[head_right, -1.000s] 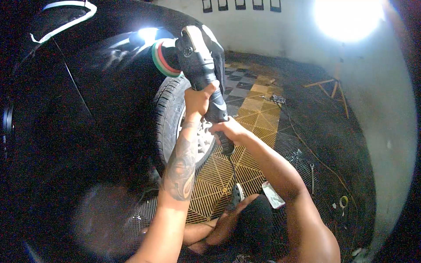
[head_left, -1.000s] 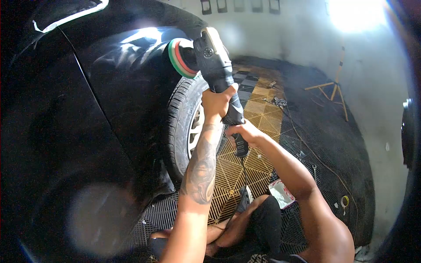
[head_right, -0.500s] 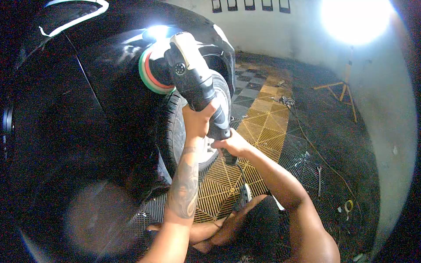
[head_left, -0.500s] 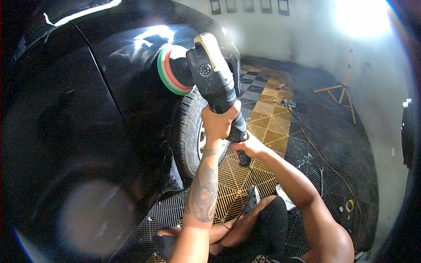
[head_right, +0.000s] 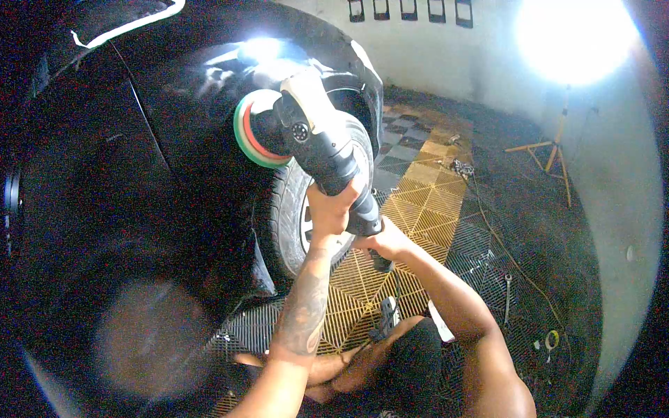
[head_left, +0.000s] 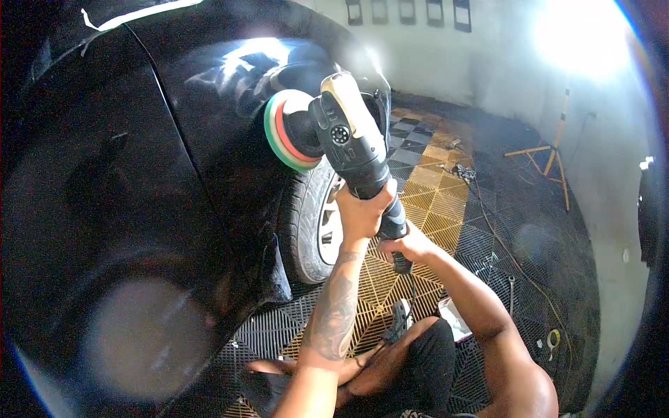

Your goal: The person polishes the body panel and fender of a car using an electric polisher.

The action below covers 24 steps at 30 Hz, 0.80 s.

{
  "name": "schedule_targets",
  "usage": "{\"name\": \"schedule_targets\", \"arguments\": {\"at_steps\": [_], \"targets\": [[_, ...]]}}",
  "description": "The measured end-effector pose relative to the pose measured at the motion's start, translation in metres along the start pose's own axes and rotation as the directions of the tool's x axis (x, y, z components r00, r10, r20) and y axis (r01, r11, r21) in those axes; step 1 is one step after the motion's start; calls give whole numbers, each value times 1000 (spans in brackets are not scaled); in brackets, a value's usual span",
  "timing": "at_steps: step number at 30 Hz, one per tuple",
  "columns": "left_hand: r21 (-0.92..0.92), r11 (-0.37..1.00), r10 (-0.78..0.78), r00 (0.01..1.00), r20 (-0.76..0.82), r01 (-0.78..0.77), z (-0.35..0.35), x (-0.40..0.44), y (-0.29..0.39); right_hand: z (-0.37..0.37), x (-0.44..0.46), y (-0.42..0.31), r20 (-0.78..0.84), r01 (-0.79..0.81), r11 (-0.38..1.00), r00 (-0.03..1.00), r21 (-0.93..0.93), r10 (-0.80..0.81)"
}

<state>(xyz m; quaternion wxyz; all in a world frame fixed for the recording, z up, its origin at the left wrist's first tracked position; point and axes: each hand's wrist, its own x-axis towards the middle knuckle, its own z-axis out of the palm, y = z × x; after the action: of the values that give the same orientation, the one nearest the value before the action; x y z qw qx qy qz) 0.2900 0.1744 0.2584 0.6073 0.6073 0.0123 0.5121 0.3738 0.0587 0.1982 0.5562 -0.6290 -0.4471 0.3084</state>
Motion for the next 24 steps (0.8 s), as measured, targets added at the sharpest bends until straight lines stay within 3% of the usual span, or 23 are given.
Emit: {"name": "schedule_targets", "arguments": {"at_steps": [4, 6, 7, 11, 16, 18, 22, 24], "targets": [[31, 999, -19, 1000, -1, 19, 1, 6, -10, -2, 5, 4, -59, 50, 997, 997, -56, -53], [-29, 1000, -7, 1000, 12, 7, 2, 8, -13, -4, 10, 12, -88, 17, 996, 996, 92, -9], [-11, 1000, -9, 1000, 10, 9, 1, 13, -22, -7, 12, 13, -37, 28, 998, 999, 48, -26], [14, 997, -81, 997, -2, 81, 2, 25, -32, -8, 21, 16, -90, 26, 999, 996, 34, -23], [64, 990, -124, 992, 13, 123, 1, 35, -41, 2, 22, 13, -86, -18, 975, 996, 221, 38], [49, 986, -164, 986, 25, 162, 0, 31, -36, 1, 23, 20, -87, -23, 984, 995, 176, 39], [27, 990, -137, 990, 22, 136, -1, 21, -30, -2, 21, 27, -71, -1, 995, 997, 97, 8], [52, 997, -65, 998, 16, 64, -2, 15, -23, -1, 15, 16, -60, -62, 989, 996, 132, 71]]}}
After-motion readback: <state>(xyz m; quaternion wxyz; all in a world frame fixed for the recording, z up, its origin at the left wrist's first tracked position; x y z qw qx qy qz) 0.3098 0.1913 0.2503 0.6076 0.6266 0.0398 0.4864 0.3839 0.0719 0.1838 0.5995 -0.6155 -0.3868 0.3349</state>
